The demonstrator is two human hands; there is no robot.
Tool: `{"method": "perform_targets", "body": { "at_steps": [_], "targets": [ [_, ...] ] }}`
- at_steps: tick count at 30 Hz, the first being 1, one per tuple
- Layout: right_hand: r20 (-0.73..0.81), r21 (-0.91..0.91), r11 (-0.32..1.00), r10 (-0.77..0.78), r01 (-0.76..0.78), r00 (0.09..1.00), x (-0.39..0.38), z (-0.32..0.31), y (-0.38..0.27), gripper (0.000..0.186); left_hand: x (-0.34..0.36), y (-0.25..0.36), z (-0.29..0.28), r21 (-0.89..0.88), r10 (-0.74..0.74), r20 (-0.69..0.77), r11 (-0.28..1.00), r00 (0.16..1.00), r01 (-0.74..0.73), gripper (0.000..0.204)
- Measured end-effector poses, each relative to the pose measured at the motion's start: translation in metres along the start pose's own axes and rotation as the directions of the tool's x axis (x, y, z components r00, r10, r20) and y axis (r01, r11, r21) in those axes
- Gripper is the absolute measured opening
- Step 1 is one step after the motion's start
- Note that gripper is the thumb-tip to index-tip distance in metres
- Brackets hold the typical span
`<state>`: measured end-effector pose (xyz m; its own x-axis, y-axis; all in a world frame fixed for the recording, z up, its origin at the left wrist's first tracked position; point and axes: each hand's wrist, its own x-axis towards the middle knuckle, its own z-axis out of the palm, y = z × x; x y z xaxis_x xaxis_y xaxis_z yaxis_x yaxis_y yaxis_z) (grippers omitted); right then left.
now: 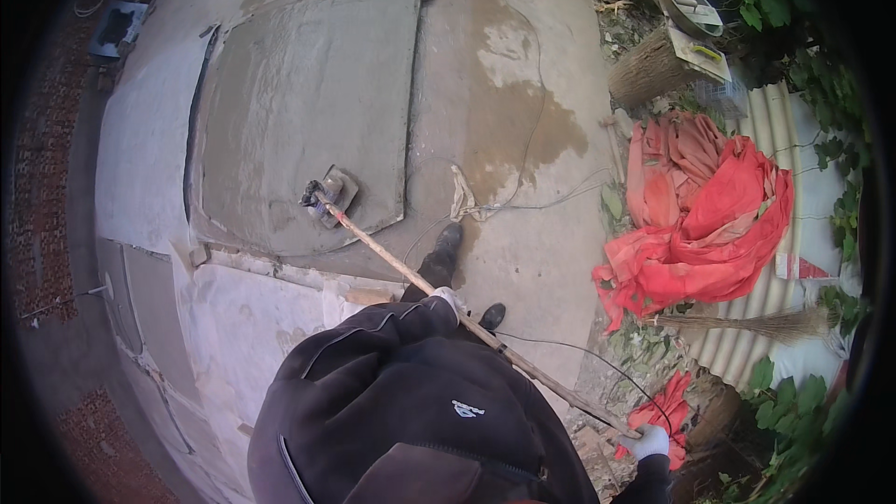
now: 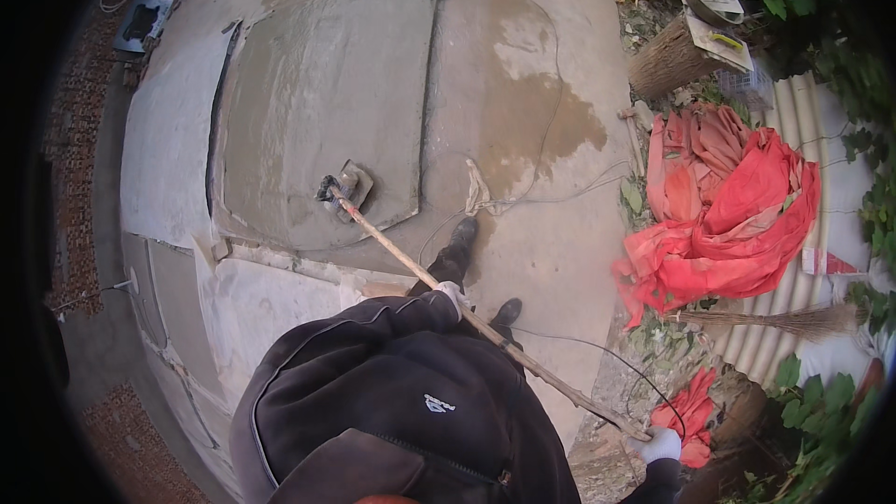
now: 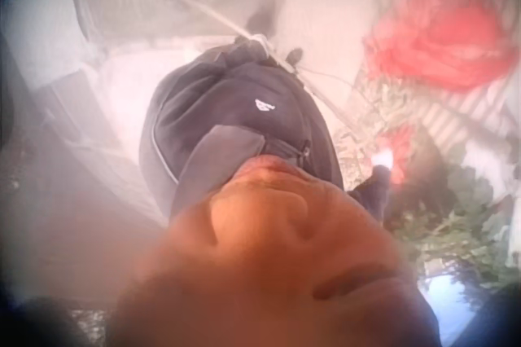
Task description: The person uses a long-handled power trowel to smooth a freshly poured concrete slab. The person moves the trowel back and forth across the surface, gradually leveling and finishing the wet concrete.
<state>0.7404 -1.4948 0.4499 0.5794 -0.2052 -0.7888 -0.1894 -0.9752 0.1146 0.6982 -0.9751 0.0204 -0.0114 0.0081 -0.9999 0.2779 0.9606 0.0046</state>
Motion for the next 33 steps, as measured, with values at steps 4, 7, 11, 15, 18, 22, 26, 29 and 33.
{"method": "perform_targets", "body": {
  "at_steps": [4, 7, 11, 15, 18, 22, 26, 29, 33],
  "targets": [
    [-0.018, 0.060, 0.998, 0.004, -0.003, 1.000, -0.010, 0.060, 0.009, 0.041, 0.022, 0.027, 0.001, -0.026, -0.100, 0.167, 0.994, 0.981, 0.106, 0.022],
    [0.022, 0.146, 0.989, 0.016, -0.019, 1.000, -0.008, 0.105, -0.015, 0.040, 0.062, 0.078, -0.013, -0.099, -0.144, 0.740, 0.943, 0.657, 0.318, 0.026],
    [-0.005, 0.244, 0.970, -0.008, 0.009, 1.000, 0.024, 0.145, -0.095, 0.038, 0.089, 0.175, 0.040, 0.066, 0.029, 0.653, 0.993, 0.757, -0.095, 0.026],
    [0.097, 0.375, 0.926, -0.074, 0.033, 0.992, 0.071, 0.139, -0.192, 0.033, 0.059, 0.285, 0.158, 0.247, 0.292, 0.076, 0.921, 0.953, -0.302, 0.019],
    [0.197, 0.433, 0.889, -0.259, 0.153, 0.946, 0.098, 0.123, -0.279, 0.032, 0.049, 0.377, 0.217, 0.280, 0.471, 0.115, 0.829, 0.874, -0.484, 0.015],
    [0.166, 0.553, 0.792, -0.410, 0.259, 0.897, 0.131, 0.083, -0.395, 0.026, 0.024, 0.464, 0.296, 0.260, 0.550, 0.203, 0.767, 0.810, -0.586, 0.013],
    [0.199, 0.697, 0.669, -0.525, 0.257, 0.828, 0.159, 0.001, -0.506, 0.018, -0.003, 0.506, 0.349, 0.211, 0.579, 0.286, 0.739, 0.763, -0.640, 0.012],
    [0.290, 0.857, 0.512, -0.570, 0.056, 0.769, 0.169, -0.046, -0.584, 0.013, -0.040, 0.521, 0.385, 0.102, 0.627, 0.377, 0.704, 0.682, -0.703, 0.010],
    [0.263, 0.927, 0.375, -0.626, -0.012, 0.734, 0.162, -0.091, -0.654, 0.012, -0.061, 0.535, 0.391, 0.109, 0.663, 0.514, 0.579, 0.544, -0.808, 0.011]
  ]
}}
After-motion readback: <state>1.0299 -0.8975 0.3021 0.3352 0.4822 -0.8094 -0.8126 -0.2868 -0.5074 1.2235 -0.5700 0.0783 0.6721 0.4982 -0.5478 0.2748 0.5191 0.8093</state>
